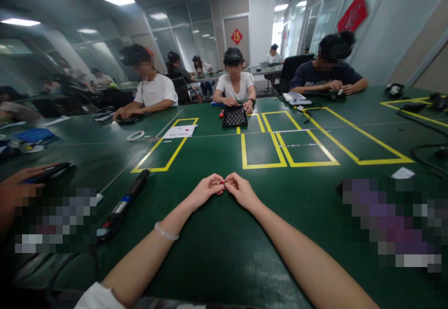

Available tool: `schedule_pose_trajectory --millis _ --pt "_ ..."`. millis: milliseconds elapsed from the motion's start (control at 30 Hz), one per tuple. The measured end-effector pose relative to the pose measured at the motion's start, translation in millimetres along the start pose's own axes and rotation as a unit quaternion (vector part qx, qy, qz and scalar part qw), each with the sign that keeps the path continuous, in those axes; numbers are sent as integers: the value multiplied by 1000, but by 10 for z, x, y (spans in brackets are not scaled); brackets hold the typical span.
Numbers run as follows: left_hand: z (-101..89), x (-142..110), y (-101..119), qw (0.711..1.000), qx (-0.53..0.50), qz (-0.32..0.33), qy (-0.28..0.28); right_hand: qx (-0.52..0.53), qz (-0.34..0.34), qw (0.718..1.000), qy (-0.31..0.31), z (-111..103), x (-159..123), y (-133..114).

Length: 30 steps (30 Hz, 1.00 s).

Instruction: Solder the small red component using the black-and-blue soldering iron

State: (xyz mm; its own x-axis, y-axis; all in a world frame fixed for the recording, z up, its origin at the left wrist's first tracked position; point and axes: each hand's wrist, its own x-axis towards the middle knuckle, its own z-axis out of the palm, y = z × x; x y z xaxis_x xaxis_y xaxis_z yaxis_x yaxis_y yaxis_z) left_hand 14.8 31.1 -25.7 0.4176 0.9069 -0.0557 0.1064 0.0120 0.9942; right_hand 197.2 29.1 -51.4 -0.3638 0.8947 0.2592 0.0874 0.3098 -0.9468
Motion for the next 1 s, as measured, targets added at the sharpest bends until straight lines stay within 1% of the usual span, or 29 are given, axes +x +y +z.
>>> schedule_pose_trajectory --millis 167,467,600,733,900,1000 --pt "-10 0 5 1000 -2 -5 10 -31 -18 999 4 -6 -11 -31" --pt "-27 0 -42 1000 7 11 12 -53 2 998 25 -2 12 33" --pt "-33 -11 -33 999 19 17 20 -61 1 998 16 1 6 24" --pt "-13 -43 8 999 33 21 28 -92 -24 996 3 7 -8 -20" --pt "24 -82 33 997 58 13 41 -108 -45 993 -10 10 -12 -29" --pt "34 -147 47 990 125 0 66 -108 -48 993 -13 6 -10 -15"
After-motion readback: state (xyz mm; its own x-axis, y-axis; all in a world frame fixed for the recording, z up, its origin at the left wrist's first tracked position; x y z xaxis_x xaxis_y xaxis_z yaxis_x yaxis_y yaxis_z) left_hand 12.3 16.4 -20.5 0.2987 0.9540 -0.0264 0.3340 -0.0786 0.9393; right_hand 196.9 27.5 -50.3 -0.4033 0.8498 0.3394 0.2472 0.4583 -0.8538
